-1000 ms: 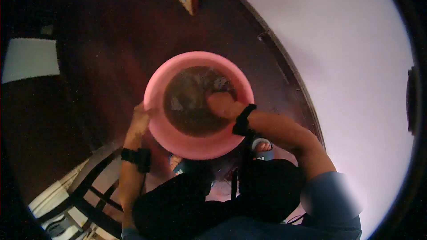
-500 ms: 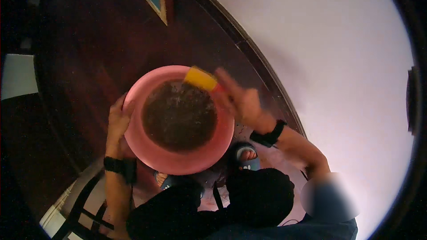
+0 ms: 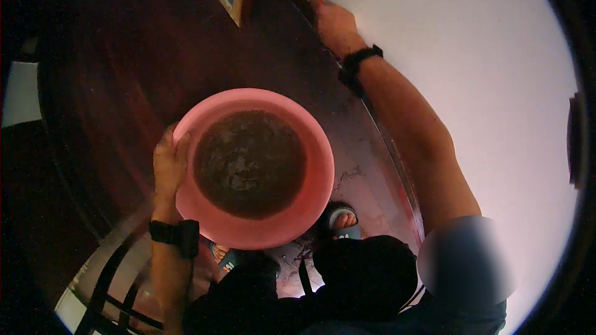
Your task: The person scrubs a dark wooden floor with a yellow brush, then lifts a black chair to scrub its underside and legs, and returns to scrub the floor near a pink basin.
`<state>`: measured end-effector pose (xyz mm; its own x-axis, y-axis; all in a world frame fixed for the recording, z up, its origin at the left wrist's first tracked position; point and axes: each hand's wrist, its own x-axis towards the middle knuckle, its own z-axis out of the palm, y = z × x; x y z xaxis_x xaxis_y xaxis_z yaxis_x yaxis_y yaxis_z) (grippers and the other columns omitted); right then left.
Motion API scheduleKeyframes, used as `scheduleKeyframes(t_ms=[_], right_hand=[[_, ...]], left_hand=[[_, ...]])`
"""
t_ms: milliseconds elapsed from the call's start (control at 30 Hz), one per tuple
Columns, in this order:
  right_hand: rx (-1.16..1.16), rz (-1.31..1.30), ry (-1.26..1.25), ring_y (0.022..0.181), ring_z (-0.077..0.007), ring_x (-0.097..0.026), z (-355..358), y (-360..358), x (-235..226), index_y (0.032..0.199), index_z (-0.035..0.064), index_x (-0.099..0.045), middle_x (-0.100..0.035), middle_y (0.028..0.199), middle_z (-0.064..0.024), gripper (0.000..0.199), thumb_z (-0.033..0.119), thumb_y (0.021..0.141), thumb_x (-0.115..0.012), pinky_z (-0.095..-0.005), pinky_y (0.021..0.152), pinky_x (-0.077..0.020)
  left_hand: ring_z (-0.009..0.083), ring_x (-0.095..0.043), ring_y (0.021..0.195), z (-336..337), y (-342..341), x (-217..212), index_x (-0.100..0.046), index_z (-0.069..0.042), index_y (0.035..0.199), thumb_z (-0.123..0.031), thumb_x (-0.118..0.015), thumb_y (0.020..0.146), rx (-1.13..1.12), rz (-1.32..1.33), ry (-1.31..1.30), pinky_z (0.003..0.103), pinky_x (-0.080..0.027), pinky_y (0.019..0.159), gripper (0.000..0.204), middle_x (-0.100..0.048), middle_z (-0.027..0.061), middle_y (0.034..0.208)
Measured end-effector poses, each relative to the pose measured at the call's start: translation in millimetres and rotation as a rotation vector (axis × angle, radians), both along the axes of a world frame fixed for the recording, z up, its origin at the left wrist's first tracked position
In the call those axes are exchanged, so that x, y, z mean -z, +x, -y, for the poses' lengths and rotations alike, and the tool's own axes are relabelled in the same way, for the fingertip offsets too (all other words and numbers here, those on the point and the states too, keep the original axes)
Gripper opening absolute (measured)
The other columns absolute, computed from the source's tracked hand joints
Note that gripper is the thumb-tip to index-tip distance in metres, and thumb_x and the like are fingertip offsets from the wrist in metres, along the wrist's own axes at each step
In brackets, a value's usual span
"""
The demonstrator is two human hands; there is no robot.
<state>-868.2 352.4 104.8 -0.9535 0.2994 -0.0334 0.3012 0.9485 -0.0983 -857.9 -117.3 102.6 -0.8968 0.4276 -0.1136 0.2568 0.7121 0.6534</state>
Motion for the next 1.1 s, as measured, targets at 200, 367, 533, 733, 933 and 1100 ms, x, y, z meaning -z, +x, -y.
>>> scheduleKeyframes(t_ms=[200, 367, 533, 733, 933, 1100], right_hand=[[0.04, -0.035, -0.123, 0.09, -0.0431, -0.071, 21, 87, 7, 0.158, 0.0186, -0.041, -0.071, 0.1, -0.0248, 0.051, 0.017, 0.107, -0.043, -0.0533, 0.073, -0.0541], [0.032, -0.115, -0.104, 0.091, -0.045, -0.07, 9, 171, 4, 0.16, 0.0211, -0.038, -0.07, 0.098, -0.026, 0.059, 0.012, 0.103, -0.05, -0.0537, 0.072, -0.0531], [0.122, -0.016, -0.157, 0.093, -0.0471, -0.068, 15, 13, 1, 0.15, 0.0152, -0.048, -0.069, 0.099, -0.0277, 0.046, 0.016, 0.104, -0.044, -0.0587, 0.078, -0.0514], [0.294, 0.163, -0.284, 0.104, -0.0471, -0.068, 43, 118, -21, 0.151, 0.0154, -0.049, -0.069, 0.119, -0.0281, 0.047, 0.022, 0.105, -0.051, -0.0524, 0.083, -0.0554], [-0.012, -0.165, -0.059, 0.103, -0.0467, -0.07, 34, 239, -8, 0.161, 0.0209, -0.038, -0.069, 0.118, -0.0292, 0.071, 0.007, 0.095, -0.061, -0.0524, 0.081, -0.056], [0.219, 0.039, -0.231, 0.085, -0.0474, -0.068, 32, 138, -8, 0.162, 0.0255, -0.036, -0.069, 0.093, -0.0279, 0.073, 0.009, 0.095, -0.06, -0.0554, 0.075, -0.0528]], left_hand=[[0.0423, -0.071, 0.104, 14, 10, 6, -0.065, -0.004, 0.131, -0.027, -0.064, 0.102, -0.067, -0.027, 0.008, 0.046, -0.055, 0.089, 0.037, -0.072, 0.0249, 0.112], [0.0436, -0.07, 0.104, -6, 11, 2, -0.065, -0.006, 0.131, -0.03, -0.063, 0.103, -0.079, -0.03, -0.019, 0.047, -0.054, 0.088, 0.037, -0.072, 0.024, 0.113], [0.0426, -0.07, 0.106, -1, 6, 3, -0.065, -0.006, 0.131, -0.029, -0.063, 0.103, -0.03, -0.024, -0.021, 0.047, -0.054, 0.089, 0.037, -0.072, 0.0246, 0.114], [0.0433, -0.07, 0.106, 26, 10, 12, -0.065, -0.003, 0.131, -0.03, -0.064, 0.103, -0.059, 0.014, 0.029, 0.047, -0.054, 0.089, 0.039, -0.072, 0.0258, 0.115], [0.0422, -0.07, 0.101, 27, 7, 23, -0.064, 0.001, 0.13, -0.029, -0.063, 0.103, -0.048, 0.014, -0.044, 0.046, -0.054, 0.088, 0.04, -0.072, 0.0266, 0.113], [0.0421, -0.07, 0.099, 21, 4, 4, -0.064, 0.002, 0.129, -0.03, -0.062, 0.103, -0.121, 0.066, -0.057, 0.046, -0.054, 0.087, 0.041, -0.072, 0.0273, 0.111]])
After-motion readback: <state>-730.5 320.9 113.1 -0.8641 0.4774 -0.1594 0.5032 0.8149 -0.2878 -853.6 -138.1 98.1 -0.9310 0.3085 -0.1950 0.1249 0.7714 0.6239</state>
